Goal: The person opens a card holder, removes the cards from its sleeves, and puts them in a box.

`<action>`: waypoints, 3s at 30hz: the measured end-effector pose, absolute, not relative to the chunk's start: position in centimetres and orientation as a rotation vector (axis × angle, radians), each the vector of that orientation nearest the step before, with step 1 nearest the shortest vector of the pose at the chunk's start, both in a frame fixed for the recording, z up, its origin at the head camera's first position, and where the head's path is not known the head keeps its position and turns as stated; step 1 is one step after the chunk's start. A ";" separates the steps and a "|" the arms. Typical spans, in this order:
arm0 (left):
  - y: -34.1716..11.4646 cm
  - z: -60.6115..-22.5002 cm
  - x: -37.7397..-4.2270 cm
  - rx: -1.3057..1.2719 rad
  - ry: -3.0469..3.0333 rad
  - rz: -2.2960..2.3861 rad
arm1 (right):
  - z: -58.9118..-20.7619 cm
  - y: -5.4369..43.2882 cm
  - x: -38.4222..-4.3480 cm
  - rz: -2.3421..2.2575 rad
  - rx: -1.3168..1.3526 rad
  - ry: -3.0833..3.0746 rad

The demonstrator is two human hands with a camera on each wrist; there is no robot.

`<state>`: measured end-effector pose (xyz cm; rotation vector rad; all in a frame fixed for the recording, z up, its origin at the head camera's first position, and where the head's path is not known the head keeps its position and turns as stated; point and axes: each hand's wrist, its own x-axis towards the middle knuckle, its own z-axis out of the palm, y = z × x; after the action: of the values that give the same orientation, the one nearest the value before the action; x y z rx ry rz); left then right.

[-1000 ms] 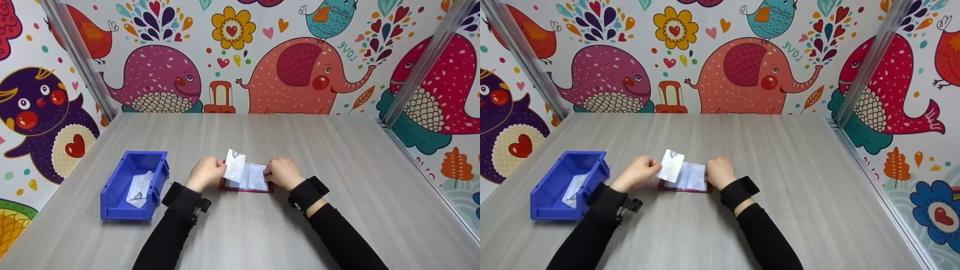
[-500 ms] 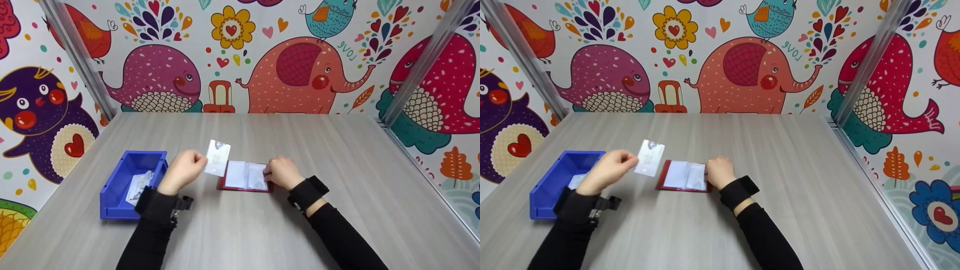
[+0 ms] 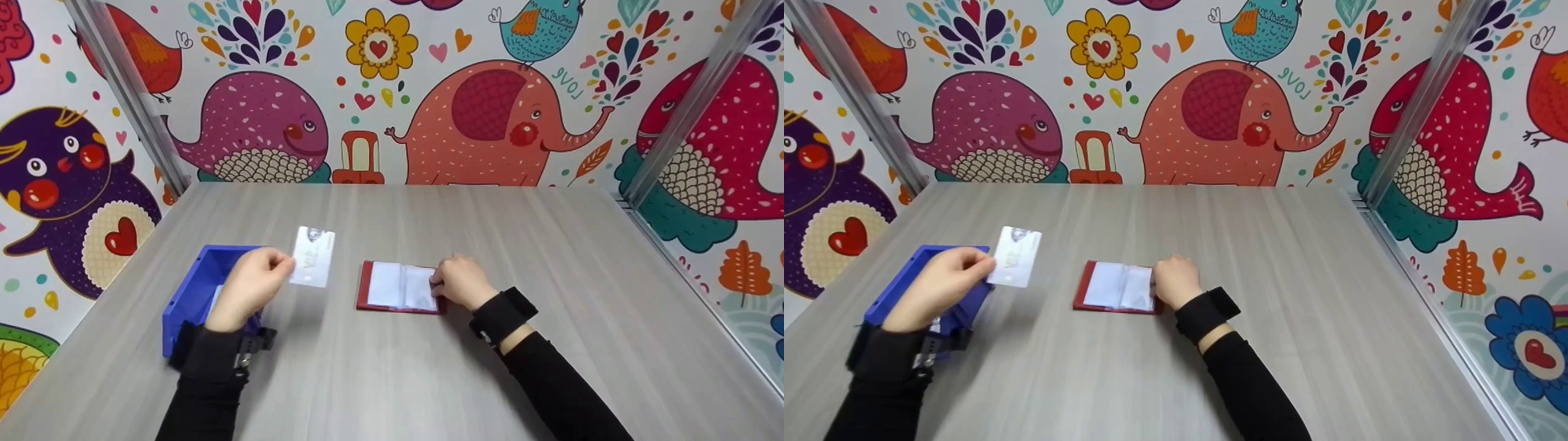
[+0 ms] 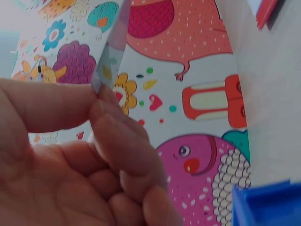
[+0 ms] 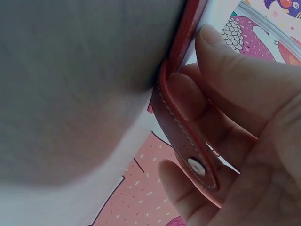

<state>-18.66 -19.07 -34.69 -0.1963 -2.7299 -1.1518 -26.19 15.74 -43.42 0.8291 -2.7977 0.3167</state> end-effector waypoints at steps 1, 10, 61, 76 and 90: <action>-19.5 -34.6 -18.5 -0.186 -2.731 -1.158 | -43.4 15.7 -26.2 0.316 0.833 -2.798; -22.9 -34.3 -17.4 -0.092 -2.733 -1.205 | -43.6 15.7 -26.4 0.330 0.821 -2.814; -30.5 -36.6 -16.9 0.245 -2.824 -0.878 | -43.7 15.8 -26.2 0.312 0.849 -2.770; -27.2 -35.4 -16.6 0.231 -2.677 -0.925 | -43.5 15.7 -26.2 0.341 0.816 -2.804; -23.7 -33.8 -15.4 0.075 -2.611 -0.957 | -43.7 15.8 -26.2 0.315 0.827 -2.778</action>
<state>-15.43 -23.73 -33.78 0.0755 -2.6106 -0.9573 -26.25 15.81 -43.72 0.8270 -2.7782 0.3146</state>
